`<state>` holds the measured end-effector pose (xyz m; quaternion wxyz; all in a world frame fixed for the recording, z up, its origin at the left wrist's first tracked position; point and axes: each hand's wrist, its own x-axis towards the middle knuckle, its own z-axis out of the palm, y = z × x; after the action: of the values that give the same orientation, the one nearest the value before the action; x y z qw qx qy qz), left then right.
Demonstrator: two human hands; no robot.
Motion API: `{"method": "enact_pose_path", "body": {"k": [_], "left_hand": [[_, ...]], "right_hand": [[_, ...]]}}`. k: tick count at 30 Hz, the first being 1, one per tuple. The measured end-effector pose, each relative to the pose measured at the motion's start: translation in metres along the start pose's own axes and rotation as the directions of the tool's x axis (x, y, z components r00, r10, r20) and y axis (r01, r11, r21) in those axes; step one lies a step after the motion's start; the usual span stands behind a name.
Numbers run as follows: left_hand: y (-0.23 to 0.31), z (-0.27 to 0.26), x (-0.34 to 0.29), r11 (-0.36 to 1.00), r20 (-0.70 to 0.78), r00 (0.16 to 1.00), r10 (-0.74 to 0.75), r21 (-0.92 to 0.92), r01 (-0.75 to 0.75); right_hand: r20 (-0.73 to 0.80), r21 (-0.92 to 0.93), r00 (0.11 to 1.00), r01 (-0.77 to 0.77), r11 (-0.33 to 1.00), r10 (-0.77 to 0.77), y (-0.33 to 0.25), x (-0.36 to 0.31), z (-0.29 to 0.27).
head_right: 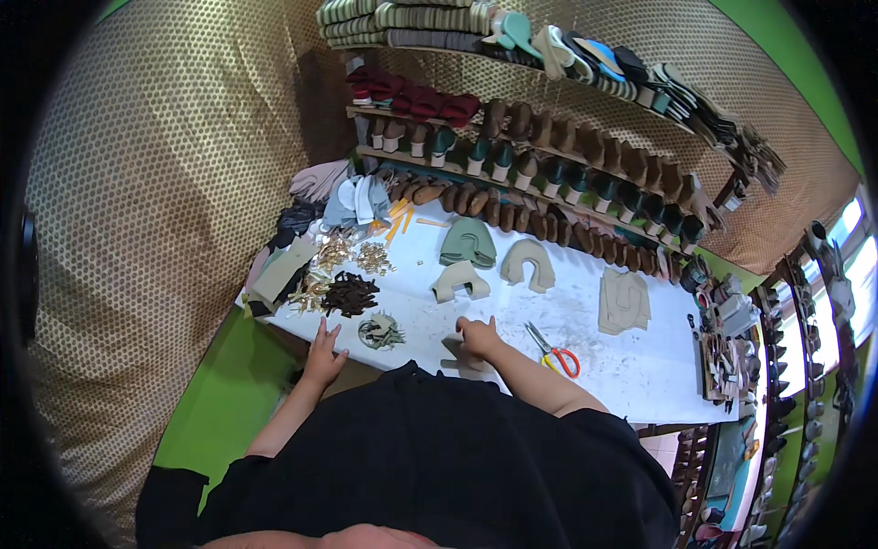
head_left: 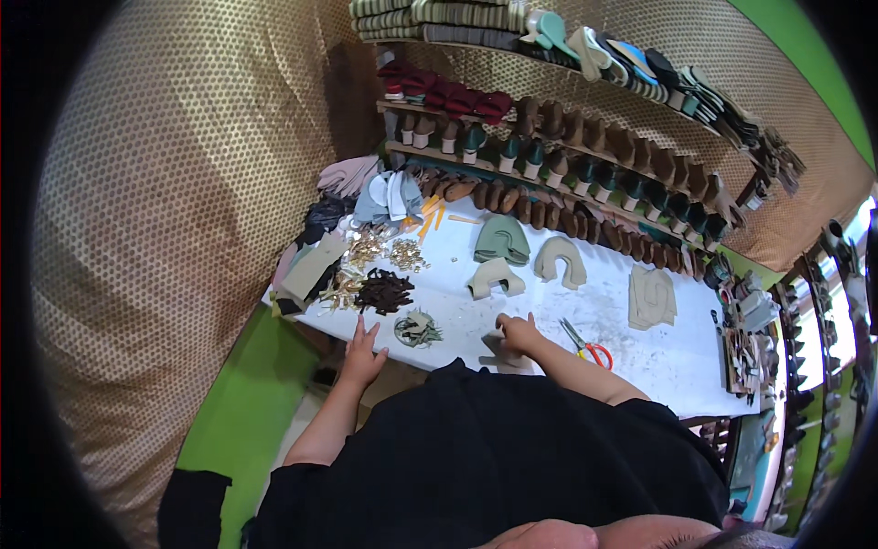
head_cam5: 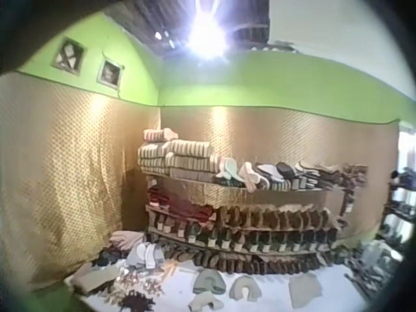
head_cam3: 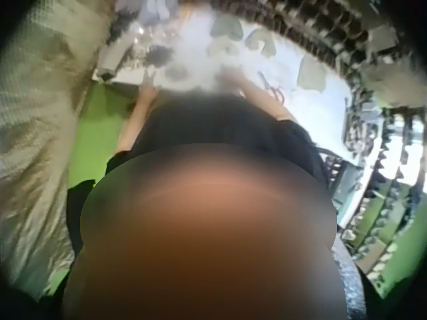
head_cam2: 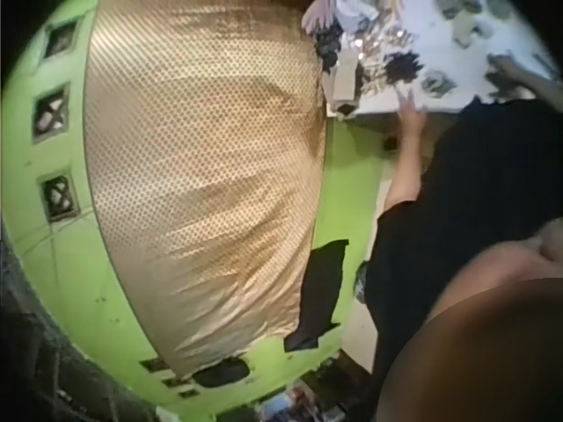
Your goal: Cutting out leather or synthetic parts for shoes using scissors and organizing small components on a workbench.
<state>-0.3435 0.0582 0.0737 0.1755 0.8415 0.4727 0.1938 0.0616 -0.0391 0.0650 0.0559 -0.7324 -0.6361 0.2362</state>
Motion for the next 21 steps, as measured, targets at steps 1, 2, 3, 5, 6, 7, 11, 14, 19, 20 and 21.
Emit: {"method": "enact_pose_path", "body": {"k": [1,2,3,5,6,7,11,14,19,20,21], "left_hand": [[0.008,0.002,0.003,0.994,0.04,0.999,0.022,-0.106,-0.018],[0.018,0.004,0.007,0.993,0.036,0.999,0.039,-0.11,-0.035],[0.03,0.007,0.013,0.99,0.024,0.997,0.072,-0.123,-0.069],[0.062,0.008,0.024,0.949,0.029,0.998,0.06,-0.312,-0.048],[0.076,0.013,0.03,0.947,0.012,0.995,0.104,-0.307,-0.095],[0.091,0.019,0.035,0.943,-0.005,0.989,0.146,-0.301,-0.141],[0.205,0.003,0.067,0.897,0.076,0.949,0.306,-0.357,-0.261],[0.304,-0.013,0.088,0.831,0.07,0.885,0.46,-0.387,-0.401],[0.411,-0.006,0.1,0.752,0.02,0.821,0.571,-0.413,-0.513],[0.425,-0.002,0.102,0.727,0.04,0.827,0.561,-0.5,-0.47],[0.438,0.001,0.1,0.69,-0.013,0.85,0.527,-0.578,-0.437]], "right_hand": [[-0.032,0.077,0.999,-0.006,0.997,0.008,-0.003,-0.008,-0.016],[-0.158,0.05,0.987,0.03,0.998,-0.021,-0.009,-0.025,-0.036],[-0.173,0.048,0.985,0.021,0.999,-0.012,-0.005,-0.033,-0.052],[-0.189,0.304,0.981,0.104,0.947,-0.047,0.007,-0.05,-0.081],[-0.25,0.409,0.968,0.113,0.906,-0.008,0.001,-0.064,-0.096],[-0.272,0.476,0.962,0.141,0.868,-0.008,-0.003,-0.078,-0.115],[-0.366,0.56,0.931,0.224,0.798,-0.005,0.011,-0.126,-0.168],[-0.362,0.68,0.932,0.242,0.692,0.031,0.019,-0.162,-0.195],[-0.429,0.688,0.903,0.334,0.644,-0.01,0.047,-0.21,-0.226],[-0.423,0.665,0.906,0.324,0.673,-0.018,0.058,-0.218,-0.23],[-0.425,0.664,0.905,0.324,0.674,-0.018,0.068,-0.228,-0.235]]}}
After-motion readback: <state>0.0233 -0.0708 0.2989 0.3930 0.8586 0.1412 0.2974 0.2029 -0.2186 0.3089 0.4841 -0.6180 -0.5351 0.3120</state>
